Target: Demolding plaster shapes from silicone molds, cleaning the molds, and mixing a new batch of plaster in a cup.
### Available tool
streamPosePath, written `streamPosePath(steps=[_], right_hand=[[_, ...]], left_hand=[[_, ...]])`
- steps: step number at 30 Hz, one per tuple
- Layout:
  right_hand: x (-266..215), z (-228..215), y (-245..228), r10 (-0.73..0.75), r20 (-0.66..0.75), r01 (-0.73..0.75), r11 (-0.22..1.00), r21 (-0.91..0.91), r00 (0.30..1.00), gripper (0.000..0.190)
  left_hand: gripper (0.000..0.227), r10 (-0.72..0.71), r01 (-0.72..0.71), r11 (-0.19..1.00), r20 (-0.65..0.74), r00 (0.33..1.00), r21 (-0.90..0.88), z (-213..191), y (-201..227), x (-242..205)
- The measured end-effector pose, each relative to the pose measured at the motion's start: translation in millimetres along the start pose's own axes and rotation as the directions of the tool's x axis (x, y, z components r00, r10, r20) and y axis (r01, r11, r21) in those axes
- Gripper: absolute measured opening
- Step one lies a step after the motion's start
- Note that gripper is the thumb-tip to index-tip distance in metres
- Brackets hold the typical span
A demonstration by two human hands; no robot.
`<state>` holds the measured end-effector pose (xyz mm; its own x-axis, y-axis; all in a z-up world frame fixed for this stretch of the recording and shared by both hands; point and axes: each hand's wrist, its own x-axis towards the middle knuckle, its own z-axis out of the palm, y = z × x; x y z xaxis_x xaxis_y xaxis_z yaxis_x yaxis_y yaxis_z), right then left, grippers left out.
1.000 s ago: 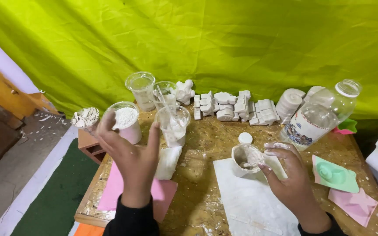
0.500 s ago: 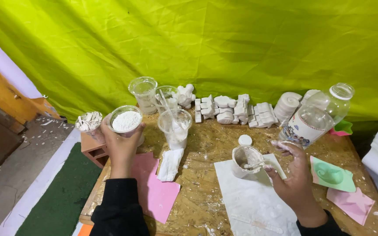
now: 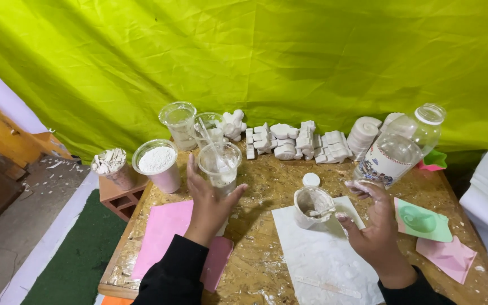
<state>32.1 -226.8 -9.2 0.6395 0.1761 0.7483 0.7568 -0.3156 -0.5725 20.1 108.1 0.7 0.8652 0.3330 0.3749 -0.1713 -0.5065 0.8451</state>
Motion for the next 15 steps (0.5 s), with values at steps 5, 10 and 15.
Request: streamPosePath(steps=[5,10,15], right_hand=[[3.1,0.5,-6.4,-0.015,0.029,0.014,1.000,0.020,0.999,0.063],[-4.5,-2.6,6.2,-0.031,-0.016,0.032,0.992,0.123,0.999,0.065],[-9.0,-12.3,13.0,0.021,-0.084,-0.002,0.975,0.222,0.996,0.059]], left_hand=[[0.088,-0.093,0.113,0.954,0.082,0.992,-0.277,-9.6,11.8,13.7],[0.080,-0.067,0.067,0.998,0.038,0.997,0.000,-15.8,7.6,16.5],[0.078,0.023,-0.020,0.998,0.044,0.999,-0.056,-22.1,41.9,14.9]])
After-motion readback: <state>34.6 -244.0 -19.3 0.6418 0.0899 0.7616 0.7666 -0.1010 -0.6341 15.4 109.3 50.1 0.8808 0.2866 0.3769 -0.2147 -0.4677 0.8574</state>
